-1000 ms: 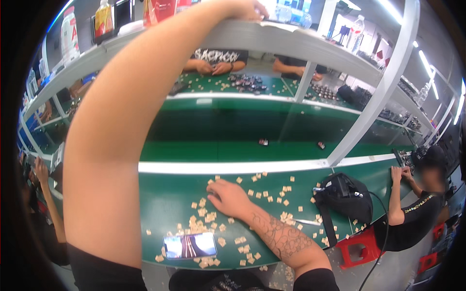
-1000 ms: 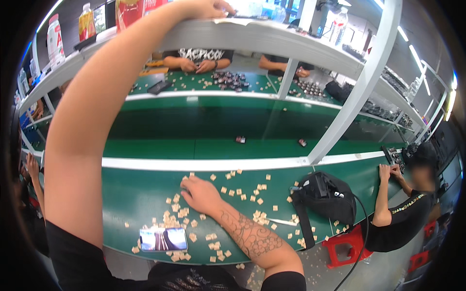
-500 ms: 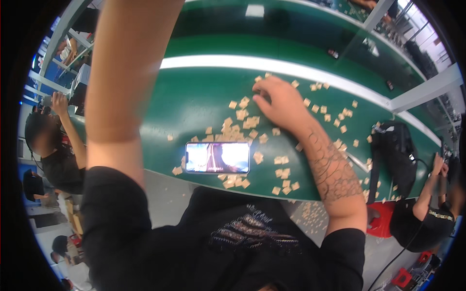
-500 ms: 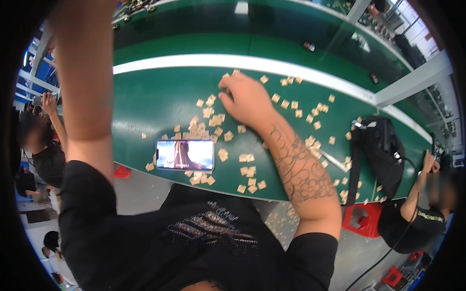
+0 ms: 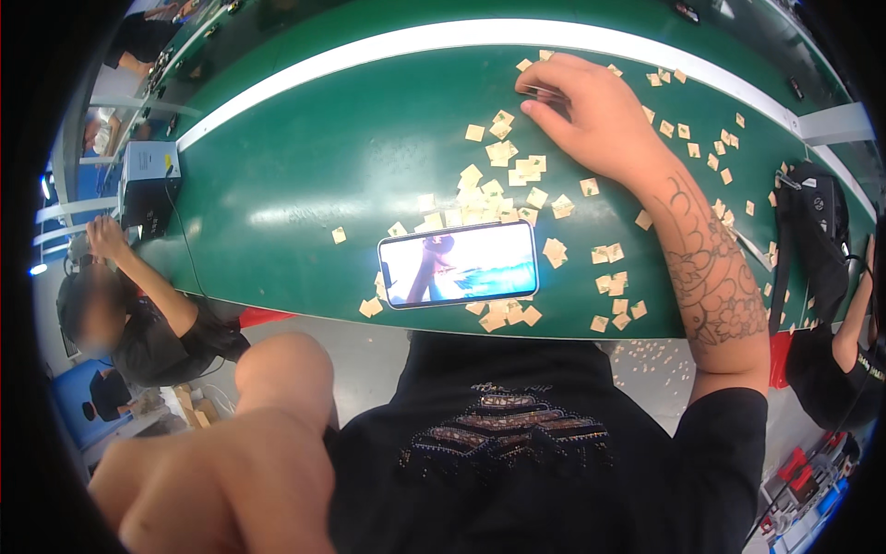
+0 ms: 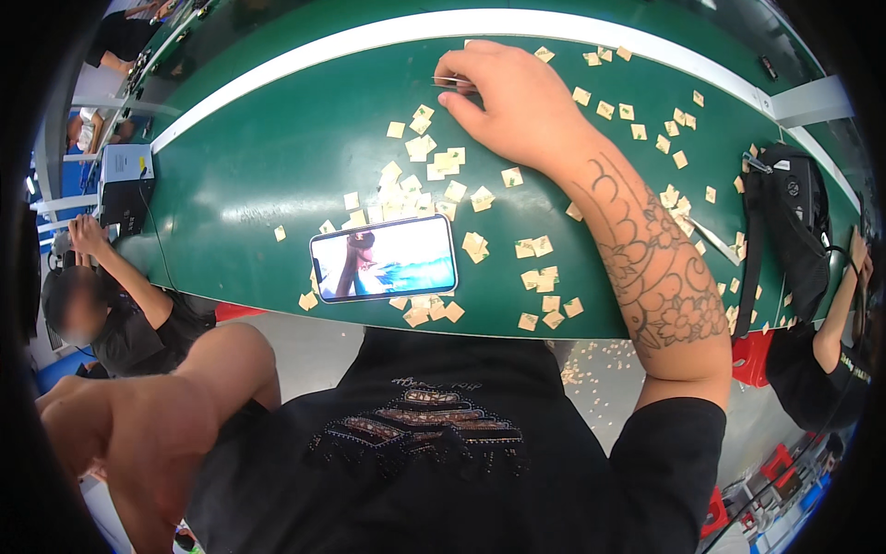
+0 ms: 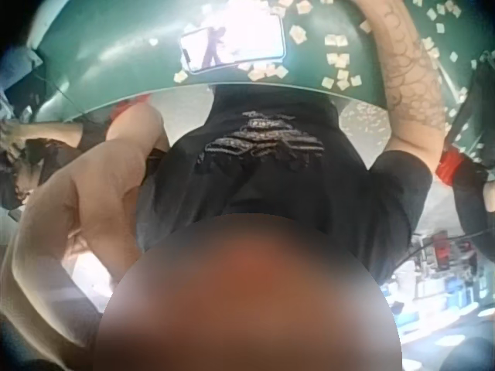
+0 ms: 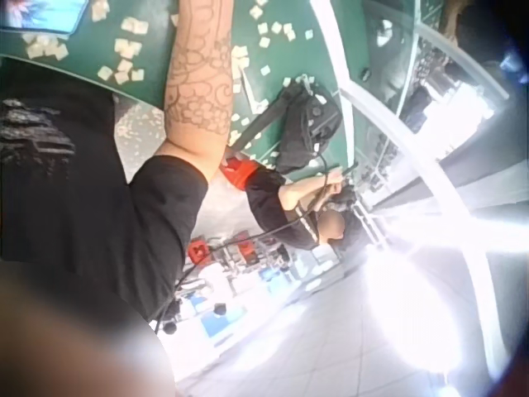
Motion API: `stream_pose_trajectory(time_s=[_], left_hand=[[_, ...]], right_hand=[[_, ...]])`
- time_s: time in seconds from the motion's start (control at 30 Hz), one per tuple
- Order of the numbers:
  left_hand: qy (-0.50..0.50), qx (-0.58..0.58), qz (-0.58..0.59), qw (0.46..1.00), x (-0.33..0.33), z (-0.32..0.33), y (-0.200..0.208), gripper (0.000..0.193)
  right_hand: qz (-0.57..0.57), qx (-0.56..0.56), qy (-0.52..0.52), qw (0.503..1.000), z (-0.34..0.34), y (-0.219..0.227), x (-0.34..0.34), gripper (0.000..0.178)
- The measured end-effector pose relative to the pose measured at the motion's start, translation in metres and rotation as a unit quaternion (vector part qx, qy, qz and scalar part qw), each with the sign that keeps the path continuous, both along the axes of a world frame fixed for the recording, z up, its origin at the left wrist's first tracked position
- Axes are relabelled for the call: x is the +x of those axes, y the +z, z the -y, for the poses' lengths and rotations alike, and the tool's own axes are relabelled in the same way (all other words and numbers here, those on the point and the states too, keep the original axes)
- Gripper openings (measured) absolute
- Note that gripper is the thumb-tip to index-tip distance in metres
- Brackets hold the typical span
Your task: The person is seen assembling small electronic components on a green conveyor belt in a factory setting.
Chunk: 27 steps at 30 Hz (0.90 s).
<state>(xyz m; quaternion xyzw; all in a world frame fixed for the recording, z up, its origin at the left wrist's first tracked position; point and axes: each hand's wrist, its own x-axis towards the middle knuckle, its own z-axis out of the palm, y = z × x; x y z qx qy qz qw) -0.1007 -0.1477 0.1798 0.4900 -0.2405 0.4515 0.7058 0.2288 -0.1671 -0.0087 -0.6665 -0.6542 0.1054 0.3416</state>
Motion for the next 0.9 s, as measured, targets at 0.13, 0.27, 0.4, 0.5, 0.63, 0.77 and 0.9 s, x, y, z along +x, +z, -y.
stream_pose_trajectory(time_s=[0.13,0.27,0.4,0.5,0.63,0.77,0.9], left_hand=[[-0.132,-0.193,-0.083,0.969,-0.003,0.007,-0.008,0.027],[-0.265,-0.195,-0.115,0.937,-0.029,-0.019,-0.002,0.038],[-0.233,-0.167,-0.112,0.951,-0.002,-0.023,-0.006,0.030],[-0.084,-0.110,-0.091,0.986,0.044,-0.002,-0.007,0.030],[0.109,-0.163,-0.230,0.953,0.054,0.030,0.028,0.037],[0.266,-0.178,-0.225,0.920,0.084,0.011,0.021,0.031],[0.283,-0.011,-0.250,0.926,0.104,-0.031,0.002,0.019]], right_hand=[[0.009,-0.004,0.008,1.000,-0.003,0.005,-0.006,0.017],[0.004,-0.013,-0.004,1.000,-0.004,0.009,-0.005,0.017],[-0.015,0.003,0.002,1.000,-0.003,0.006,-0.005,0.017],[-0.029,0.002,0.006,1.000,-0.003,0.013,-0.009,0.017],[-0.058,-0.006,0.004,0.998,0.001,0.019,-0.008,0.018],[-0.103,0.015,0.021,0.994,-0.005,0.013,-0.009,0.017],[-0.134,0.050,0.036,0.989,-0.005,0.013,-0.010,0.014]])
